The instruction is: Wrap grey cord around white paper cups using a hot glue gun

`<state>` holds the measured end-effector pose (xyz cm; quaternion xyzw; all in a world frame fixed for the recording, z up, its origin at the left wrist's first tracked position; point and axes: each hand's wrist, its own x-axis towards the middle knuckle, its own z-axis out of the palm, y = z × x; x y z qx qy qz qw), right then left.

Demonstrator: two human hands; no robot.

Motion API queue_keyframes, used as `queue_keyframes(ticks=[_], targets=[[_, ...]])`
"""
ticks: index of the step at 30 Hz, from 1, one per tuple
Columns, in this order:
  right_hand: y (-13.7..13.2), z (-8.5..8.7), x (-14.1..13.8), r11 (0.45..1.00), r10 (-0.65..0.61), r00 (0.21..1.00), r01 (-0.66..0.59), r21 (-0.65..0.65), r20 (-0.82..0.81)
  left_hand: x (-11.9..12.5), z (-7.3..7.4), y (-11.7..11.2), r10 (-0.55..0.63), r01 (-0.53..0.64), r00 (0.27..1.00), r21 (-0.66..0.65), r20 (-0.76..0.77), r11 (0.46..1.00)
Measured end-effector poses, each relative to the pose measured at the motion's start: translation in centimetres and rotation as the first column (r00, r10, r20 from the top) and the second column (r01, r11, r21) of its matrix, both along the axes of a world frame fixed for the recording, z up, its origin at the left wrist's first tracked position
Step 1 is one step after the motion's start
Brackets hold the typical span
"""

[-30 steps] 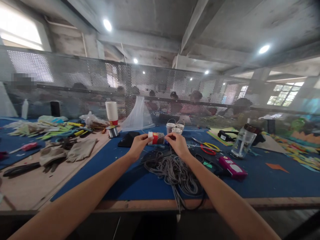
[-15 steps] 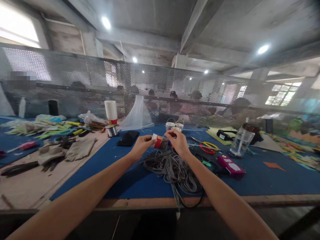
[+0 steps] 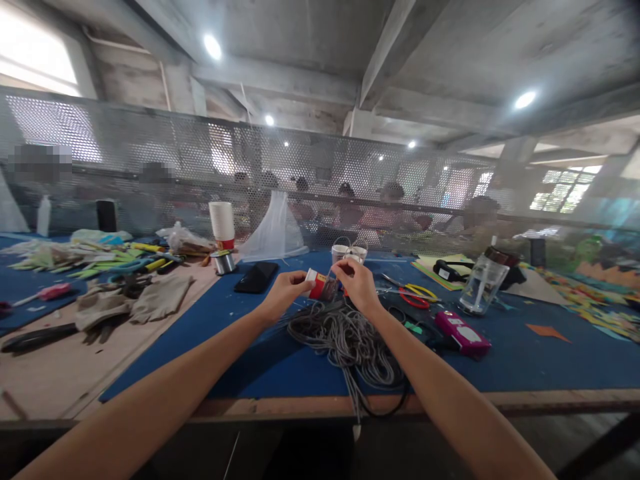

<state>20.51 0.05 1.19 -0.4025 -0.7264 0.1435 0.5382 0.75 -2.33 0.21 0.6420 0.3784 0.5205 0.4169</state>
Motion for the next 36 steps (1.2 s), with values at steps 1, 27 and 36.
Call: queue_keyframes(ticks=[1, 27, 36], targets=[[-0.03, 0.03, 0.01, 1.0, -0.004, 1.0, 0.004, -0.004, 0.003, -0.01, 0.01, 0.0, -0.003, 0.003, 1.0, 0.005, -0.003, 1.0], [0.37, -0.23, 0.28, 0.998, -0.064, 0.997, 0.063, 0.016, 0.053, -0.02, 0.4, -0.46, -0.047, 0.048, 0.998, 0.025, -0.045, 0.999], [0.3, -0.34, 0.41, 0.998, -0.058, 0.995, 0.058, 0.003, 0.085, -0.16, 0.11, -0.12, -0.078, 0.078, 0.996, 0.012, -0.044, 0.997]])
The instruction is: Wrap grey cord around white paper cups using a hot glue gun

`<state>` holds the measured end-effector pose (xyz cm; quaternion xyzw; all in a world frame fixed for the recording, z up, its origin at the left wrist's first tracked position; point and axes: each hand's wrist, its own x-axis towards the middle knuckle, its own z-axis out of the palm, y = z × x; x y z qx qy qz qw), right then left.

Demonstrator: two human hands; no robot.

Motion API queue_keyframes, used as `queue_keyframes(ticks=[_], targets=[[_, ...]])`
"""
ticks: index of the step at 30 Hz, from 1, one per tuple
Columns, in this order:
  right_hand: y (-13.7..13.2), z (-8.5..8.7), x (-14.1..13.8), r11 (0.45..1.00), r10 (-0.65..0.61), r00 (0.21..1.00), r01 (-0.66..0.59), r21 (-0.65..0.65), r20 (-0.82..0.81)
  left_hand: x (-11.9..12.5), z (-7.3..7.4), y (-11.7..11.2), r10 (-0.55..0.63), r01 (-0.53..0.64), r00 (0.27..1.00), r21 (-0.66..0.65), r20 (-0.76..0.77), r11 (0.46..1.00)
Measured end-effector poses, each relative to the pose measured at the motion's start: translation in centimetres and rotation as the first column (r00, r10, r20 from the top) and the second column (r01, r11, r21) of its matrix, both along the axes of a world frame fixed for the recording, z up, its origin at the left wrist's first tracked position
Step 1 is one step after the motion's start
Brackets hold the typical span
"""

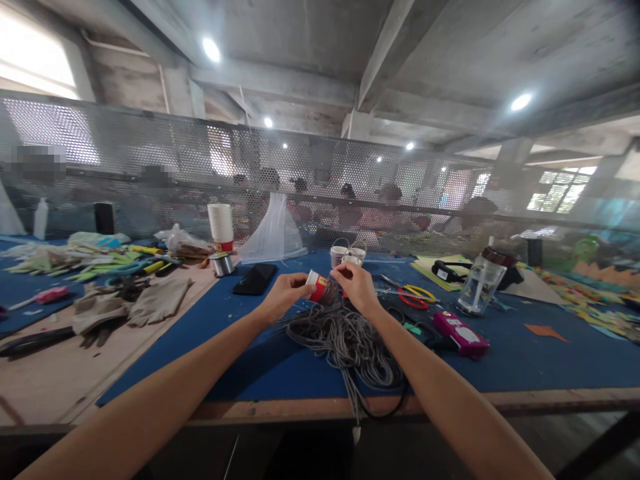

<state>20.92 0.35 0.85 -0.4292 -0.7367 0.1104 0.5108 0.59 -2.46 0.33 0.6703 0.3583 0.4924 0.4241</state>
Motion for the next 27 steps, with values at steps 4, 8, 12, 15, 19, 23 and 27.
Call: queue_keyframes(ticks=[4, 8, 12, 15, 19, 23, 27], targets=[[0.1, -0.1, 0.1, 1.0, 0.01, 1.0, -0.01, 0.003, 0.015, -0.1, 0.0, 0.0, -0.019, 0.019, 1.0, -0.001, -0.002, 1.0], [0.2, -0.1, 0.2, 1.0, 0.006, 0.999, -0.005, -0.016, 0.033, 0.0, 0.1, -0.2, -0.028, 0.028, 1.0, 0.0, 0.002, 1.0], [0.2, 0.1, 0.2, 0.998, 0.014, 0.999, -0.012, -0.057, 0.048, 0.0, 0.1, -0.2, -0.035, 0.035, 0.999, -0.009, -0.007, 0.999], [0.3, 0.1, 0.3, 0.996, 0.036, 0.998, -0.032, -0.079, 0.055, 0.0, 0.1, -0.2, -0.045, 0.045, 0.999, -0.014, -0.014, 0.999], [0.6, -0.1, 0.3, 0.993, 0.059, 0.997, -0.053, -0.105, 0.053, -0.1, 0.1, -0.2, -0.073, 0.073, 0.997, -0.011, -0.005, 0.997], [1.0, -0.5, 0.3, 0.992, 0.052, 0.997, -0.045, -0.121, 0.054, -0.1, 0.1, -0.2, -0.082, 0.082, 0.997, -0.018, -0.001, 0.996], [1.6, -1.0, 0.5, 0.993, 0.076, 0.997, -0.074, -0.095, 0.018, -0.1, 0.0, -0.2, -0.079, 0.079, 0.997, -0.019, 0.003, 0.997]])
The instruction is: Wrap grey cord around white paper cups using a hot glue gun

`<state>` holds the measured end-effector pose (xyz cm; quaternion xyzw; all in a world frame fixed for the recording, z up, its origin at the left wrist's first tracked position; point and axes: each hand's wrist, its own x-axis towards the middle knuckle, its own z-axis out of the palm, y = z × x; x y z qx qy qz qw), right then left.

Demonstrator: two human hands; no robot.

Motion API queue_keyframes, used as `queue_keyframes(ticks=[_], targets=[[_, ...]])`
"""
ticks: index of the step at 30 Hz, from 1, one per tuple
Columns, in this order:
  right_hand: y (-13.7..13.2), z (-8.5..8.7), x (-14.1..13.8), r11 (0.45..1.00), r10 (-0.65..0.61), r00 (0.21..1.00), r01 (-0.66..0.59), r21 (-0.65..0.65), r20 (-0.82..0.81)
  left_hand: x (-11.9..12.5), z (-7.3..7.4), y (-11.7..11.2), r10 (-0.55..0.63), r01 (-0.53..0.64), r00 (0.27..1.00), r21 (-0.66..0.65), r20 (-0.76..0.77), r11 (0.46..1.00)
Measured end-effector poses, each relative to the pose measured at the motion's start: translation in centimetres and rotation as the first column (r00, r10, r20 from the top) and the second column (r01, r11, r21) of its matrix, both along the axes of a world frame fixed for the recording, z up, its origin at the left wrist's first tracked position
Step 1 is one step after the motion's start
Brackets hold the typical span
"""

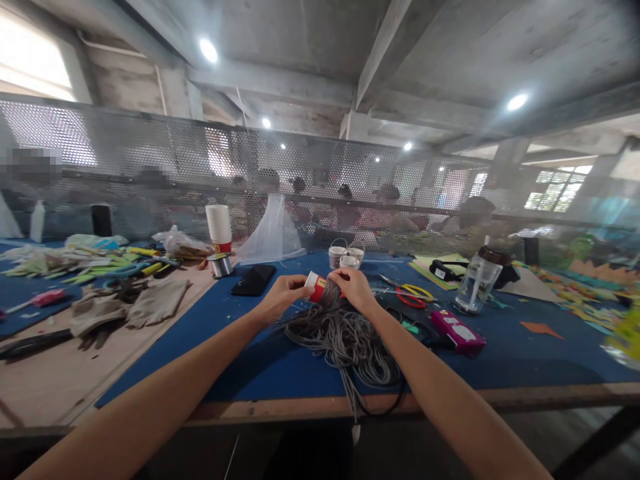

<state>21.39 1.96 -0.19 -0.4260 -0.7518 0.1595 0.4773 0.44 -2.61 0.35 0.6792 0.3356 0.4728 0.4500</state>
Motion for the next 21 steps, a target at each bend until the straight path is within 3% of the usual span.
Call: queue_keyframes(ticks=[5, 9, 13, 21], targets=[[0.0, -0.1, 0.2, 0.989, 0.073, 0.984, -0.092, -0.119, -0.161, -0.2, -0.2, 0.4, 0.024, -0.023, 0.998, -0.016, 0.065, 1.0], [-0.7, 0.2, -0.1, 0.969, 0.114, 0.985, -0.139, -0.204, -0.126, -0.4, -0.4, 0.9, 0.087, -0.085, 0.984, -0.025, 0.152, 0.996], [-0.7, -0.2, -0.5, 0.956, 0.191, 0.975, -0.211, -0.203, -0.112, -0.5, -0.6, 1.3, 0.111, -0.102, 0.973, -0.057, 0.202, 0.993], [-1.2, -0.3, -0.8, 0.967, 0.202, 0.972, -0.217, -0.135, -0.119, -0.7, -0.4, 1.6, 0.152, -0.104, 0.937, -0.164, 0.314, 0.981]])
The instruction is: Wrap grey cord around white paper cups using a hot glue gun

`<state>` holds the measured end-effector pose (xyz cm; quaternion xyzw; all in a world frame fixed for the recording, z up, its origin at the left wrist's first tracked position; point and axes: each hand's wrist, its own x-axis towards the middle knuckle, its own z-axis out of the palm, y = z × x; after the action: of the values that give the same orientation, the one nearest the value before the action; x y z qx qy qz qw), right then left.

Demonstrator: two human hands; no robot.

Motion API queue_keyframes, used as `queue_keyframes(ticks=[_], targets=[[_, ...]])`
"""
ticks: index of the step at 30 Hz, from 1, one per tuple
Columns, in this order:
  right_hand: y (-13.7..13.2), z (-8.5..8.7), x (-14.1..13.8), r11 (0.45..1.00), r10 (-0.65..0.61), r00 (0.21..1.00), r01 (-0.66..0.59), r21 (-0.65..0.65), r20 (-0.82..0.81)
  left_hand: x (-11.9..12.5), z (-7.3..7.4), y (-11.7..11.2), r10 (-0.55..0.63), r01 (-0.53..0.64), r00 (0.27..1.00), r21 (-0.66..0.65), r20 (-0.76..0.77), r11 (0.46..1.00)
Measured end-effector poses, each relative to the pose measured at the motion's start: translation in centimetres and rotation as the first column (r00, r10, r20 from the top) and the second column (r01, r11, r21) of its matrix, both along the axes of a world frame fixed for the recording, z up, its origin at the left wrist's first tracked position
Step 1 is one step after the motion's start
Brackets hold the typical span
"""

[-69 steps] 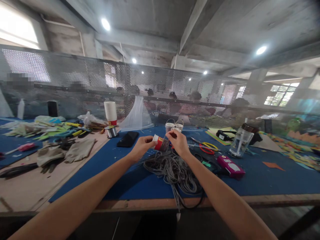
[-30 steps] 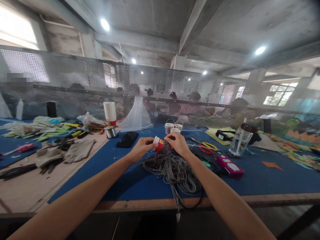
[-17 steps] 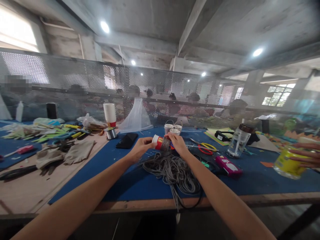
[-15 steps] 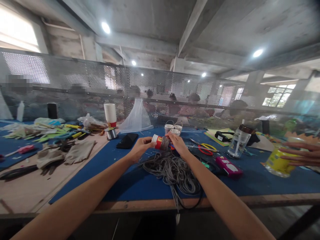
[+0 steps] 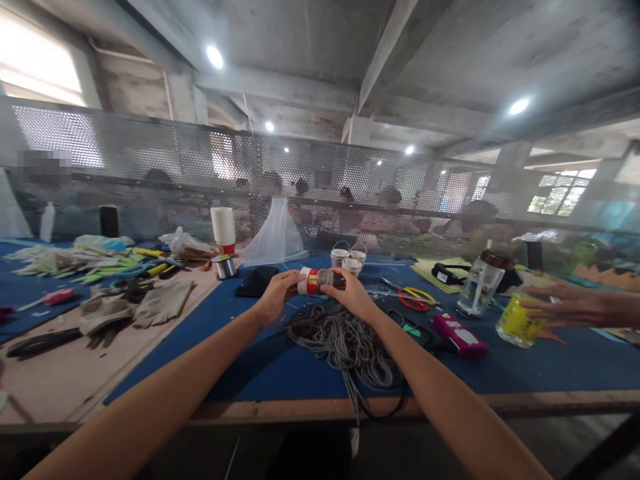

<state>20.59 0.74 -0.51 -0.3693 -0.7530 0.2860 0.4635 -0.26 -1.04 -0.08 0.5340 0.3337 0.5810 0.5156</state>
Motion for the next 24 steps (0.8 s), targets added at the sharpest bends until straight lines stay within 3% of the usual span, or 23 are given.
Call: queue_keyframes(ticks=[6, 11, 20, 24], targets=[[-1.1, 0.5, -0.1, 0.995, 0.002, 0.998, -0.008, 0.102, 0.059, -0.1, 0.0, 0.1, -0.023, 0.023, 1.0, -0.065, 0.001, 0.998], [-0.8, 0.6, 0.0, 0.999, 0.012, 1.0, -0.011, 0.039, -0.019, -0.3, -0.5, 0.7, 0.014, -0.009, 0.999, -0.099, 0.05, 0.995], [0.0, 0.1, 0.3, 0.97, -0.193, 0.98, 0.197, 0.145, -0.04, 0.0, 0.0, 0.2, -0.017, 0.019, 0.999, -0.073, 0.036, 0.997], [-0.3, 0.6, 0.6, 0.946, -0.222, 0.973, 0.231, 0.227, -0.063, 0.0, 0.0, 0.1, 0.004, -0.002, 0.999, -0.059, 0.033, 0.998]])
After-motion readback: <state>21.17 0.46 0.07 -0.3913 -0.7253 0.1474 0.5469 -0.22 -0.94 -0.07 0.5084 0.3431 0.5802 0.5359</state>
